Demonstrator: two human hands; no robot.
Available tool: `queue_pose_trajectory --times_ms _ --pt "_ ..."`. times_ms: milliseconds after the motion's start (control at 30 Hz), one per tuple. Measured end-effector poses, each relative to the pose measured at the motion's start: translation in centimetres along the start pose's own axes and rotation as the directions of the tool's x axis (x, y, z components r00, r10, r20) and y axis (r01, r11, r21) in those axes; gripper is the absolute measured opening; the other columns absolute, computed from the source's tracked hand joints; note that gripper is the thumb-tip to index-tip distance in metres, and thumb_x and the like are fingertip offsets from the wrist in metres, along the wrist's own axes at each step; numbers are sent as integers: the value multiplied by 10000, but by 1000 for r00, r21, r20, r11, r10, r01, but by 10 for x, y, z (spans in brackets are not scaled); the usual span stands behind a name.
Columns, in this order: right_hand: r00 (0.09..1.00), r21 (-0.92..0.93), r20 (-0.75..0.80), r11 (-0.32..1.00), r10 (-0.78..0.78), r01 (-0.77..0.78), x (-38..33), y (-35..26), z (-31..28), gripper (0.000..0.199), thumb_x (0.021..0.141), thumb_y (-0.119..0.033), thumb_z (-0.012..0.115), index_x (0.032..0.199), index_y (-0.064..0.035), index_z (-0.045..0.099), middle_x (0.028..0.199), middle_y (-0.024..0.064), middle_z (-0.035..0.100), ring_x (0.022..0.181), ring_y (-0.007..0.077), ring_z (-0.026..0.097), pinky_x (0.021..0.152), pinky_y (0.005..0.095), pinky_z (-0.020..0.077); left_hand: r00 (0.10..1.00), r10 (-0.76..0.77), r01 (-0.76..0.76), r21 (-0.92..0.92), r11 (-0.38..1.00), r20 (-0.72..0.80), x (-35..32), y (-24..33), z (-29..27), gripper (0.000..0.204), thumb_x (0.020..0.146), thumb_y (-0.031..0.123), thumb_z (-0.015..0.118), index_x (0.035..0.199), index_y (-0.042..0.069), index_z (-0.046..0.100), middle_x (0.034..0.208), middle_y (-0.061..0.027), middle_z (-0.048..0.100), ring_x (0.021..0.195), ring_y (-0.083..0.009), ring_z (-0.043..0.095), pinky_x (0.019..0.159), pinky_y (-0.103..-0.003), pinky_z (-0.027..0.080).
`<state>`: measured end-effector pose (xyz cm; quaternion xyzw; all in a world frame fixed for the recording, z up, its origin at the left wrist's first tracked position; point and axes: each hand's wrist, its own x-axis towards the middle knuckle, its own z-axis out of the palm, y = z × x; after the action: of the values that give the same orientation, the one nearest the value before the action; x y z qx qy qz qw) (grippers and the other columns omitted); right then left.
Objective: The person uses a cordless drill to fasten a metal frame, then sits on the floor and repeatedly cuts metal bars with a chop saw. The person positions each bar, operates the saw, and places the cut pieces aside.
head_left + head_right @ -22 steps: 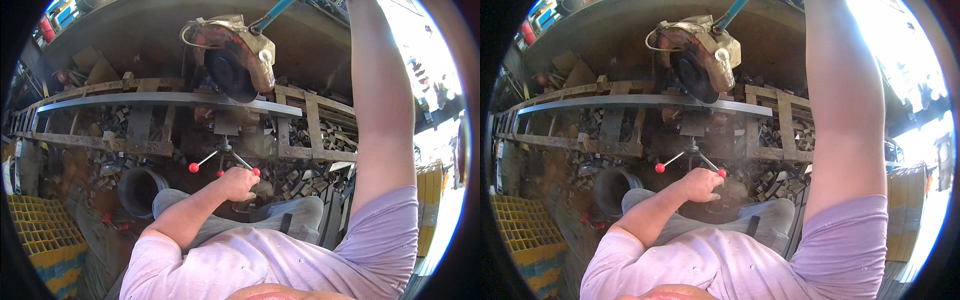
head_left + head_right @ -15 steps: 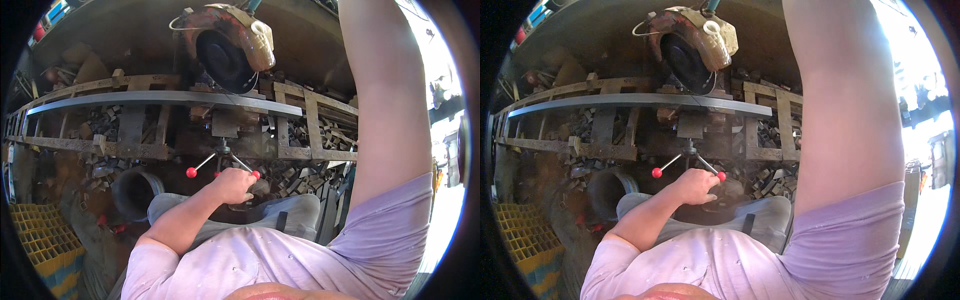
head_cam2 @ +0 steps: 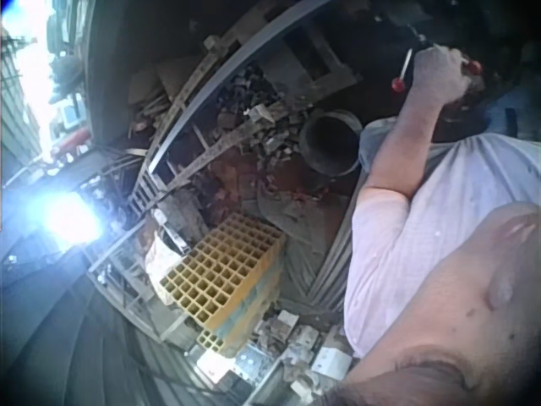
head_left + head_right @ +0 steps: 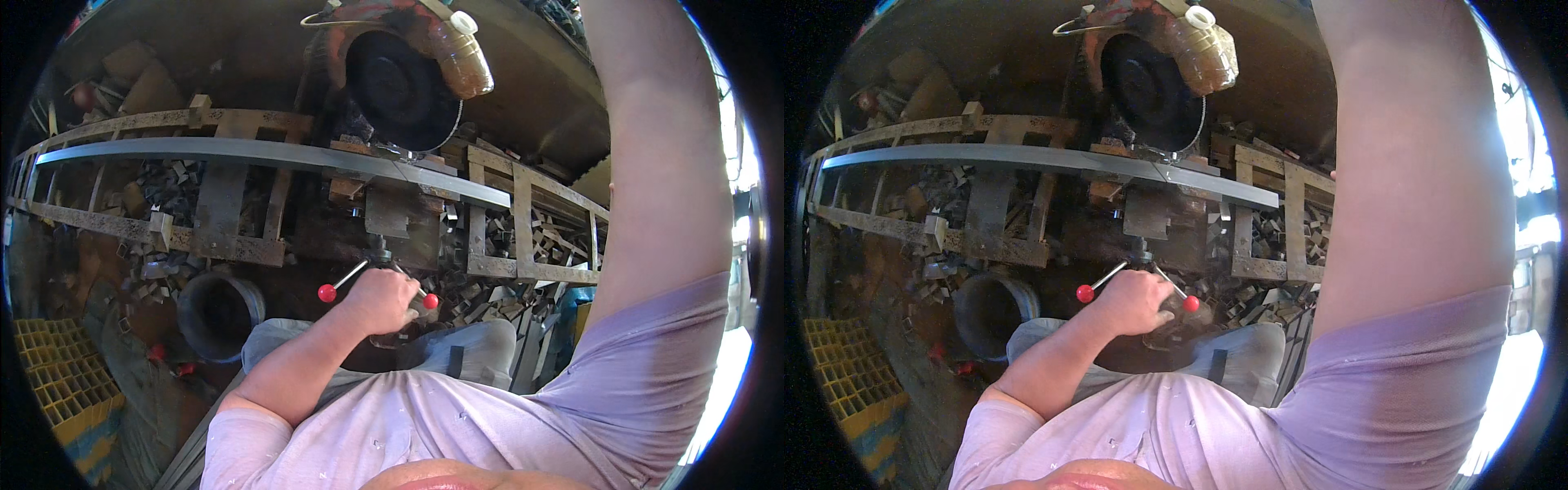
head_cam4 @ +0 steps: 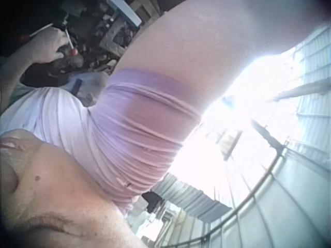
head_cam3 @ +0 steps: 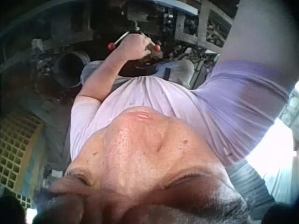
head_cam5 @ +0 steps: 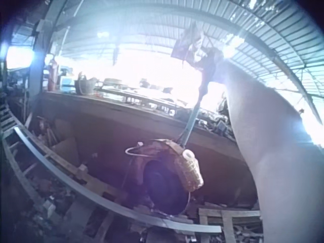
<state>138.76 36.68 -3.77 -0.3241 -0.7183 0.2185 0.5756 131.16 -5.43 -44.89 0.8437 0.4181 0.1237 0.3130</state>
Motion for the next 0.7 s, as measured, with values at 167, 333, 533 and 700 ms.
queue_pose_trajectory --times_ms 167,333,533,700 --pt "986 -298 -47 944 -160 139 -70 2 -42 271 1010 -348 649 1014 -77 668 880 92 628 731 234 642 648 429 545 955 -212 229 63 971 -206 -4 -15 -3 421 827 422 850 1002 61 724 980 -157 741 989 -359 732 854 -491 590" --pt "998 -20 67 1000 16 -15 -326 -6 -50 170 970 -196 703 947 -32 739 851 59 655 790 147 613 705 346 496 802 -506 556 87 827 -318 -26 -36 -5 500 780 467 892 1028 65 729 1085 -136 733 1042 -352 730 888 -487 602" --pt "401 -750 497 613 769 -246 -603 54 -66 794 1016 -577 650 1493 40 502 1226 288 733 1127 457 718 979 505 570 654 -755 739 237 630 -33 -13 -13 0 488 806 497 861 1070 89 827 1072 -157 809 1036 -345 779 920 -464 619" --pt "409 -586 339 531 847 -612 -644 61 -44 294 1006 -328 697 1111 -69 789 925 203 775 902 370 762 823 488 589 677 -718 729 278 625 -161 -10 -32 17 351 831 361 797 1048 87 834 1058 -193 801 1050 -366 774 938 -480 618"
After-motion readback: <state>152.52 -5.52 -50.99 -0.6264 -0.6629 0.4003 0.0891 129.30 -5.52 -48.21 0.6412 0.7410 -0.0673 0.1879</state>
